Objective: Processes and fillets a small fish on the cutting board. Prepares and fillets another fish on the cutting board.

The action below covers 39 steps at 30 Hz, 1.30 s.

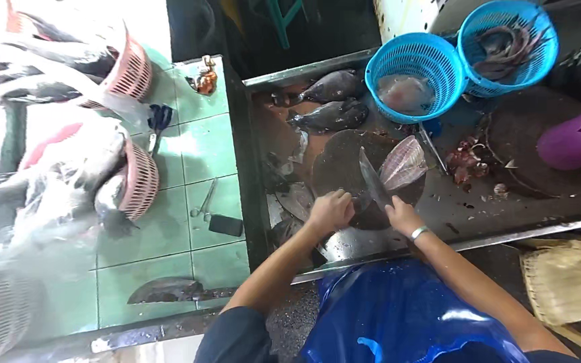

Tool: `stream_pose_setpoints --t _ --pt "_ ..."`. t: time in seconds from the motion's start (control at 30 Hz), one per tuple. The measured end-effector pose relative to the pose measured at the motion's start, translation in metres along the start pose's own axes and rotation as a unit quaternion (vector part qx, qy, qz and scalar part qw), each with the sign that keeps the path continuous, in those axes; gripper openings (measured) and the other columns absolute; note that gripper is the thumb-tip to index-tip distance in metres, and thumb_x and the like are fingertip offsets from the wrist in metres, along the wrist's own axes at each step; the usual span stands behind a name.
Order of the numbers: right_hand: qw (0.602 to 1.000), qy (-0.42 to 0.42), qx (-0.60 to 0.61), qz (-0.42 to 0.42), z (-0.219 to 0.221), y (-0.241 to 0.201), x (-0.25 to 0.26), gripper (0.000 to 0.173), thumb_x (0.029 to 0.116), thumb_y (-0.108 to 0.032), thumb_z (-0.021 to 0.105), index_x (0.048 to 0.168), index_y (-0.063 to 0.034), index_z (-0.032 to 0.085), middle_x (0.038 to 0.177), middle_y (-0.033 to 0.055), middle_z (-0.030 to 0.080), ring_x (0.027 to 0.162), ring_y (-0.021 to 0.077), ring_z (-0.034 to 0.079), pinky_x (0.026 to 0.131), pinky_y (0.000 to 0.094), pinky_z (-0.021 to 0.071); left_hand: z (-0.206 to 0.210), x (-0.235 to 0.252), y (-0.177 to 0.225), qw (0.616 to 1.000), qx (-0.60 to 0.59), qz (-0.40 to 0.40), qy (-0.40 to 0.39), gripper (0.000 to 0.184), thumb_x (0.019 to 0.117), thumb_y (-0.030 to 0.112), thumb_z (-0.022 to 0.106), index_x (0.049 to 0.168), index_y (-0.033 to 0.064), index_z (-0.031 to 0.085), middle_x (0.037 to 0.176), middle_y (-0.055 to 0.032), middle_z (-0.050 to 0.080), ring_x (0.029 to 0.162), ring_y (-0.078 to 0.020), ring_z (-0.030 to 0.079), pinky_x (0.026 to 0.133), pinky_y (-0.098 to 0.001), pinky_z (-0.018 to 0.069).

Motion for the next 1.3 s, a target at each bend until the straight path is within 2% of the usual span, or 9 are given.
stream_pose_setpoints --t 0.17,0.3,0.4,0.5,0.63,0.8,0.97,1.1,1.3 --pt "0.991 0.011 0.132 0.026 -0.022 0.054 -0.051 0.039 0.1117 -0.031 0.039 0.139 -0.0051 0.048 0.074 0.0098 0.061 0.054 0.0196 0.063 0.055 0.0392 0.0590 -0.068 0.033 -0.119 0.987 0.054 -0.148 -0.037 0.034 0.1041 0.028 0.052 0.118 0.0014 0.068 0.122 -0.0211 0.067 0.113 -0.0391 0.067 0.093 -0.0600 0.0549" --pt "0.970 0.060 0.226 0.064 -0.040 0.104 -0.090 0.033 0.1123 -0.029 0.042 0.134 -0.0050 0.048 0.066 0.0051 0.055 0.047 0.0151 0.059 0.048 0.0335 0.0567 -0.082 0.066 -0.142 0.922 0.056 -0.383 -0.025 0.093 0.0938 0.045 0.069 0.163 0.0047 0.023 0.164 -0.0328 0.022 0.149 -0.0585 0.020 0.113 -0.0810 0.0196" --pt "0.952 0.106 0.278 0.071 -0.052 0.150 -0.108 0.033 0.1102 -0.031 0.050 0.132 -0.0057 0.051 0.061 0.0048 0.054 0.045 0.0161 0.058 0.045 0.0354 0.0567 -0.034 0.078 -0.045 0.962 0.017 -0.272 -0.021 0.068 0.0925 0.050 0.069 0.144 0.0077 0.055 0.144 -0.0246 0.054 0.136 -0.0465 0.048 0.107 -0.0691 0.0419" --pt "0.937 0.140 0.314 0.058 -0.061 0.177 -0.109 0.026 0.1098 -0.022 0.050 0.125 -0.0013 0.052 0.061 0.0051 0.056 0.046 0.0159 0.060 0.047 0.0360 0.0585 0.052 0.074 0.052 0.983 0.016 -0.159 -0.086 0.065 0.0949 0.040 0.065 0.151 0.0096 0.049 0.148 -0.0175 0.052 0.138 -0.0400 0.046 0.110 -0.0646 0.0391" --pt "0.924 0.138 0.352 0.050 -0.077 0.198 -0.091 0.018 0.1091 -0.016 0.051 0.117 0.0000 0.052 0.063 0.0063 0.059 0.048 0.0166 0.063 0.048 0.0363 0.0598 0.083 0.094 0.076 0.970 0.034 -0.215 -0.106 0.045 0.1028 0.011 0.050 0.147 0.0020 0.046 0.137 -0.0224 0.059 0.131 -0.0424 0.053 0.106 -0.0567 0.0469" --pt "0.934 0.053 0.353 0.021 -0.107 0.217 -0.059 0.021 0.1087 -0.019 0.053 0.120 -0.0018 0.052 0.061 0.0061 0.056 0.045 0.0159 0.059 0.044 0.0343 0.0569 0.024 0.119 0.099 0.927 -0.134 -0.323 -0.134 0.030 0.1037 0.012 0.049 0.131 0.0009 0.054 0.114 -0.0239 0.067 0.106 -0.0403 0.068 0.089 -0.0598 0.0558" --pt "0.938 0.020 0.345 -0.042 -0.133 0.229 -0.033 0.026 0.1089 -0.028 0.054 0.114 -0.0022 0.054 0.057 0.0049 0.056 0.043 0.0163 0.059 0.045 0.0348 0.0575 0.039 0.098 0.133 0.779 -0.455 -0.430 -0.043 0.046 0.1112 0.047 0.037 0.127 0.0099 0.058 0.086 -0.0044 0.063 0.068 -0.0140 0.060 0.062 -0.0314 0.0523" --pt "0.945 -0.025 0.323 -0.039 -0.149 0.225 -0.012 0.026 0.1105 -0.028 0.050 0.113 -0.0016 0.053 0.060 0.0059 0.059 0.046 0.0178 0.063 0.049 0.0361 0.0611 0.064 0.061 0.148 0.837 -0.188 -0.501 -0.110 0.064 0.1049 0.057 0.046 0.136 0.0023 0.058 0.125 -0.0244 0.066 0.113 -0.0399 0.067 0.095 -0.0634 0.0527" --pt "0.978 -0.063 0.200 -0.008 -0.164 0.149 0.024 0.041 0.1136 -0.036 0.037 0.140 -0.0061 0.047 0.069 0.0084 0.058 0.050 0.0169 0.061 0.052 0.0348 0.0578 0.048 0.159 0.108 0.933 -0.063 -0.352 0.041 0.045 0.1033 0.039 0.057 0.135 0.0058 0.060 0.136 -0.0211 0.060 0.129 -0.0414 0.054 0.104 -0.0609 0.0465"
Point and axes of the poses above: each hand's wrist, its own x-axis towards the middle knuckle, its own z-axis out of the palm, y = z × x, the point moved 1 cm from there along x, towards the middle knuckle
